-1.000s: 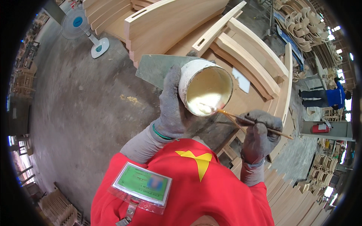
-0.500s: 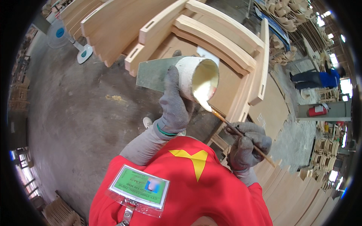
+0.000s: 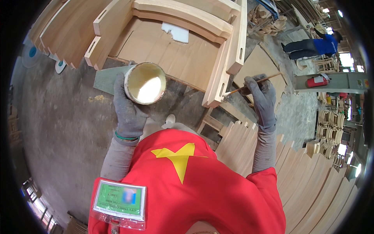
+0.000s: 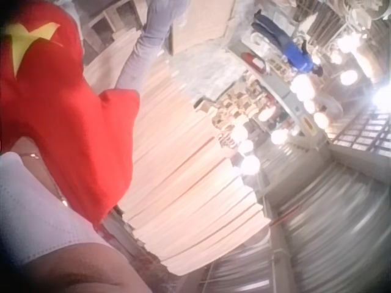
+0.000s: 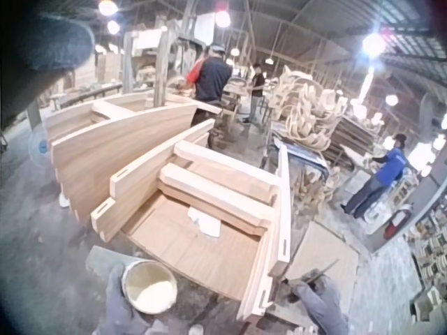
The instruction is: The person applies a white adhesive to the edges of wooden furniture components using a brush and a small container. They handle multiple wooden pieces, lifting and repositioning them on a workbench while working in a factory environment.
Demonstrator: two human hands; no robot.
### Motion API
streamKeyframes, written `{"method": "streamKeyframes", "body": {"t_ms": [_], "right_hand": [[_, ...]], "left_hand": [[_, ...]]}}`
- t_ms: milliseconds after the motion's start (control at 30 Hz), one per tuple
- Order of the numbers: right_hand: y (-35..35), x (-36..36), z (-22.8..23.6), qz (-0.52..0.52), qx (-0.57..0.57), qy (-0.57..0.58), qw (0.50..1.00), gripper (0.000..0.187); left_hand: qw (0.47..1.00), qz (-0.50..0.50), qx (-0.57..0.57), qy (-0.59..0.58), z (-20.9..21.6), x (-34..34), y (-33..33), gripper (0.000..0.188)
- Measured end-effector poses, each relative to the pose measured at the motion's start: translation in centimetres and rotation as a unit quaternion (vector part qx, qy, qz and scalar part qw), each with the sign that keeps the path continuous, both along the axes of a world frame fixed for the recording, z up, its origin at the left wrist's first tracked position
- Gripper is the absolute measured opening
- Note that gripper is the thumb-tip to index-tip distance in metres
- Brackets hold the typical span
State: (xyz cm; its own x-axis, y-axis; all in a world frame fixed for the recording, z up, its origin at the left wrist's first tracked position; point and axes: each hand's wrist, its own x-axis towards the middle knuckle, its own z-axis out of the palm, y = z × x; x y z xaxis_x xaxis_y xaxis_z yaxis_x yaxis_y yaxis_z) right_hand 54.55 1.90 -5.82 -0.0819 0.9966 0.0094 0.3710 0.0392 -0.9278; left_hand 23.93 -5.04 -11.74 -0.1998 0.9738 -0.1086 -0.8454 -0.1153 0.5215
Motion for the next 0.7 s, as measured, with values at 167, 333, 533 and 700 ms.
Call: {"method": "streamKeyframes", "body": {"t_ms": [167, 333, 533, 700], "right_hand": [[0.5, 0.4, -1.2, 0.026, -0.021, -0.007, 0.999, 0.019], [0.7, 0.5, -1.9, 0.034, -0.024, -0.010, 0.999, 0.020], [1.1, 0.8, -2.4, 0.026, -0.032, 0.010, 0.999, 0.019], [1.6, 1.0, -2.4, 0.013, 0.020, 0.029, 0.999, 0.018]], "left_hand": [[1.000, 0.004, 0.020, -0.007, 0.4, -0.8, -1.7, 0.043], [0.937, 0.060, -0.023, 0.343, -1.5, -2.0, -2.7, 0.041], [0.990, 0.049, -0.095, 0.092, -1.6, -2.3, -2.6, 0.047], [0.988, 0.052, -0.092, 0.113, -1.3, -2.3, -2.5, 0.045]]}}
